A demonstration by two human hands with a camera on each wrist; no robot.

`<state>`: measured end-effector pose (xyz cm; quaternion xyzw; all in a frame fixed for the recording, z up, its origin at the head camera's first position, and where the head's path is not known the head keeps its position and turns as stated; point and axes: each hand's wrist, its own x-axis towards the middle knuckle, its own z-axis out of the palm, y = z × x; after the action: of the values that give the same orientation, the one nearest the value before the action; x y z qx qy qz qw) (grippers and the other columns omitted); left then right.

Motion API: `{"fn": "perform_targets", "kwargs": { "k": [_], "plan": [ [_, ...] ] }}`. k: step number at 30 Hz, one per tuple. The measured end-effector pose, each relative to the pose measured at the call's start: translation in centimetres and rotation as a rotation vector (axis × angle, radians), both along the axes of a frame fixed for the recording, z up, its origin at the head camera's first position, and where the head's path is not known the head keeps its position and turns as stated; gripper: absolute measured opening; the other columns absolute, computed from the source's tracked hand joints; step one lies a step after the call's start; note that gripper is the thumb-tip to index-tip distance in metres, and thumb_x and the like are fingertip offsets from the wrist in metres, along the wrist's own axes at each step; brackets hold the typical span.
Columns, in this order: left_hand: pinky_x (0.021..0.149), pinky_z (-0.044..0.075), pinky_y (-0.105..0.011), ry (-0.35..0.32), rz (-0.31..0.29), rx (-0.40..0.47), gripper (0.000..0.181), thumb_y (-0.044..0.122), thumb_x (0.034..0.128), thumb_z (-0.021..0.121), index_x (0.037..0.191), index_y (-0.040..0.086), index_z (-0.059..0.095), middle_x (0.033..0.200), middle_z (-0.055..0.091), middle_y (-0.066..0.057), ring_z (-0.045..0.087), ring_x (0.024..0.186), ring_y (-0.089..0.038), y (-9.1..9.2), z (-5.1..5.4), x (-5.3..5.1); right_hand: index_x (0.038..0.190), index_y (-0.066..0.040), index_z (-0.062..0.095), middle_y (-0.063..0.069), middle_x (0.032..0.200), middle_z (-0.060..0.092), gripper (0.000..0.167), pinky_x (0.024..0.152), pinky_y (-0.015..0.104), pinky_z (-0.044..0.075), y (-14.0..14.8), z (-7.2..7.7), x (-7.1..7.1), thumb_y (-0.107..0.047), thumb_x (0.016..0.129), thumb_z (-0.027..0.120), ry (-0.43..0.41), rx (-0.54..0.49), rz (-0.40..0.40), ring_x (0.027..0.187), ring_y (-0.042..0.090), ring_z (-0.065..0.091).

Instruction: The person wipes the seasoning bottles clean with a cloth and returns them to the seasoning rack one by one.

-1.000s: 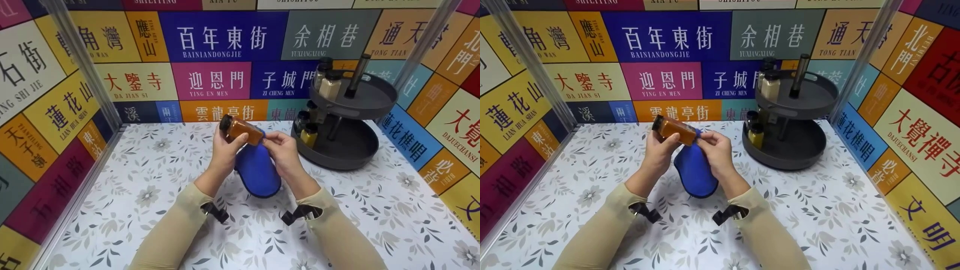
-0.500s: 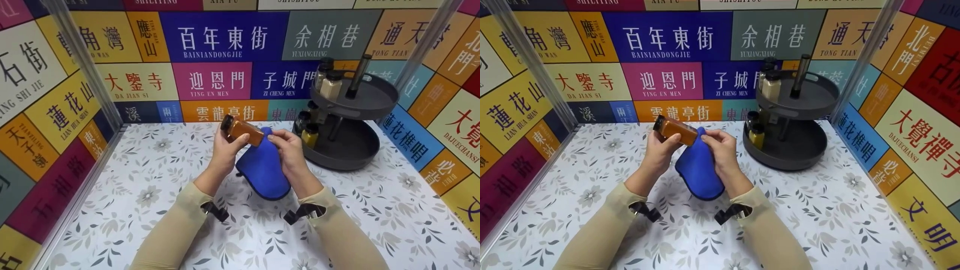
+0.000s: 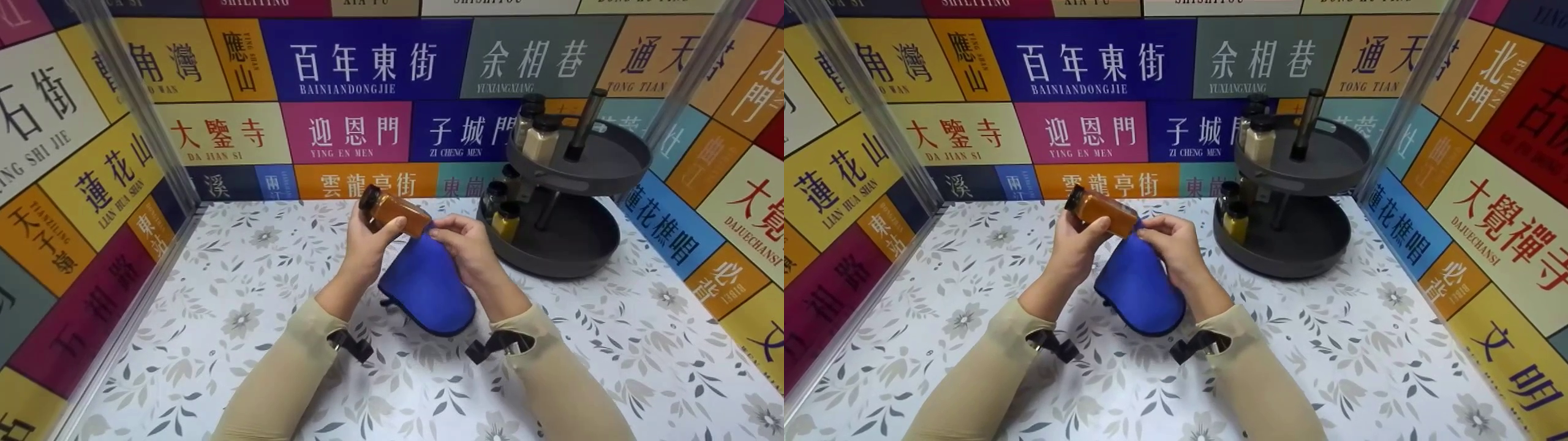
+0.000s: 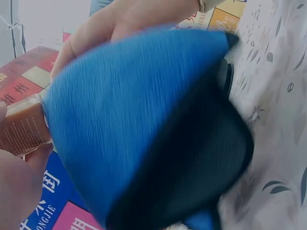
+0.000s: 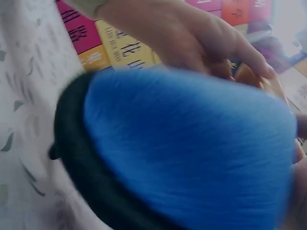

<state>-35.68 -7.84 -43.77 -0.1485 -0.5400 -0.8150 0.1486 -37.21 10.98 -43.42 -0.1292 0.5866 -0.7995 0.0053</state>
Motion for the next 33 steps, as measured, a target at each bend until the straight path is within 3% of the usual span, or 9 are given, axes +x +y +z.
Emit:
{"fn": "perform_targets", "kwargs": {
  "k": [6, 9, 12, 15, 18, 23, 25, 30, 33],
  "plan": [
    [0.116, 0.051, -0.042, 0.082, 0.056, -0.130, 0.070, 0.007, 0.0927, 0.077, 0.152, 0.004, 0.041, 0.145, 0.057, -0.019, 0.061, 0.135, -0.028, -0.2, 0.5, 0.6, 0.088, -0.015, 0.073, -0.002, 0.084, 0.070, 0.022, 0.063, 0.019, 0.054, -0.1, 0.0, 0.0, 0.002, 0.098, 0.064, -0.063, -0.112, -0.042, 0.070, 0.008, 0.065],
    [0.117, 0.050, -0.043, 0.076, 0.035, -0.104, 0.071, 0.006, 0.0918, 0.078, 0.152, 0.004, 0.041, 0.146, 0.057, -0.020, 0.060, 0.135, -0.029, 0.1, 0.5, 0.8, 0.091, -0.010, 0.074, 0.001, 0.087, 0.072, 0.017, 0.068, 0.020, 0.057, -0.7, -0.3, 0.1, 0.005, 0.098, 0.067, -0.030, -0.157, -0.102, 0.075, 0.010, 0.068],
    [0.115, 0.051, -0.041, 0.048, 0.015, -0.055, 0.071, 0.003, 0.0905, 0.078, 0.151, 0.002, 0.041, 0.144, 0.057, -0.022, 0.061, 0.133, -0.029, 0.1, 0.4, 0.7, 0.092, -0.007, 0.074, 0.002, 0.088, 0.075, 0.019, 0.073, 0.021, 0.058, -1.1, -0.6, 0.1, 0.011, 0.096, 0.067, 0.010, -0.132, -0.124, 0.081, 0.011, 0.071],
    [0.109, 0.056, -0.038, 0.003, 0.021, -0.017, 0.070, 0.000, 0.0894, 0.076, 0.151, 0.001, 0.042, 0.142, 0.058, -0.023, 0.064, 0.129, -0.030, 0.0, 0.2, 0.3, 0.089, -0.008, 0.074, 0.001, 0.086, 0.076, 0.026, 0.072, 0.020, 0.057, -0.8, -0.7, -0.1, 0.014, 0.095, 0.064, 0.002, -0.058, -0.044, 0.080, 0.010, 0.071],
    [0.101, 0.060, -0.037, -0.031, 0.043, -0.023, 0.068, 0.001, 0.0882, 0.077, 0.148, -0.001, 0.046, 0.139, 0.060, -0.023, 0.066, 0.124, -0.032, -0.4, 0.2, -0.2, 0.089, -0.014, 0.074, -0.002, 0.085, 0.075, 0.027, 0.067, 0.019, 0.056, 0.1, -0.8, -0.5, 0.009, 0.097, 0.062, -0.058, 0.014, 0.107, 0.075, 0.008, 0.069],
    [0.094, 0.062, -0.035, -0.065, 0.133, -0.062, 0.061, 0.002, 0.0829, 0.083, 0.136, -0.001, 0.054, 0.132, 0.064, -0.021, 0.068, 0.118, -0.034, -1.0, 0.8, -0.3, 0.100, -0.013, 0.070, -0.003, 0.088, 0.072, 0.022, 0.063, 0.018, 0.053, 2.0, -1.5, -1.8, 0.001, 0.103, 0.054, -0.188, 0.013, 0.337, 0.066, 0.005, 0.062],
    [0.091, 0.062, -0.032, -0.078, 0.172, -0.079, 0.057, 0.002, 0.0815, 0.084, 0.132, -0.001, 0.056, 0.128, 0.065, -0.020, 0.069, 0.115, -0.033, -1.0, 0.9, -0.2, 0.108, -0.006, 0.069, -0.002, 0.090, 0.072, 0.017, 0.065, 0.017, 0.055, 2.8, -2.3, -2.8, 0.002, 0.103, 0.055, -0.198, 0.131, 0.329, 0.068, 0.004, 0.063],
    [0.081, 0.061, -0.029, -0.105, 0.221, -0.184, 0.051, 0.005, 0.0802, 0.087, 0.124, 0.002, 0.062, 0.119, 0.068, -0.015, 0.071, 0.104, -0.028, -0.7, 0.6, 0.1, 0.119, 0.004, 0.072, 0.010, 0.093, 0.078, 0.025, 0.068, 0.025, 0.061, 5.4, -3.7, -5.2, -0.002, 0.096, 0.065, -0.064, 0.873, 0.078, 0.072, 0.009, 0.070],
    [0.084, 0.063, -0.032, -0.094, 0.243, -0.281, 0.046, 0.006, 0.0774, 0.091, 0.116, 0.004, 0.067, 0.113, 0.069, -0.013, 0.072, 0.099, -0.027, 0.3, 0.1, 0.1, 0.115, 0.000, 0.076, 0.018, 0.100, 0.080, 0.027, 0.071, 0.030, 0.059, 8.0, -2.8, -5.8, -0.006, 0.090, 0.067, 0.025, 1.113, -0.035, 0.076, 0.016, 0.072]
  ]
}}
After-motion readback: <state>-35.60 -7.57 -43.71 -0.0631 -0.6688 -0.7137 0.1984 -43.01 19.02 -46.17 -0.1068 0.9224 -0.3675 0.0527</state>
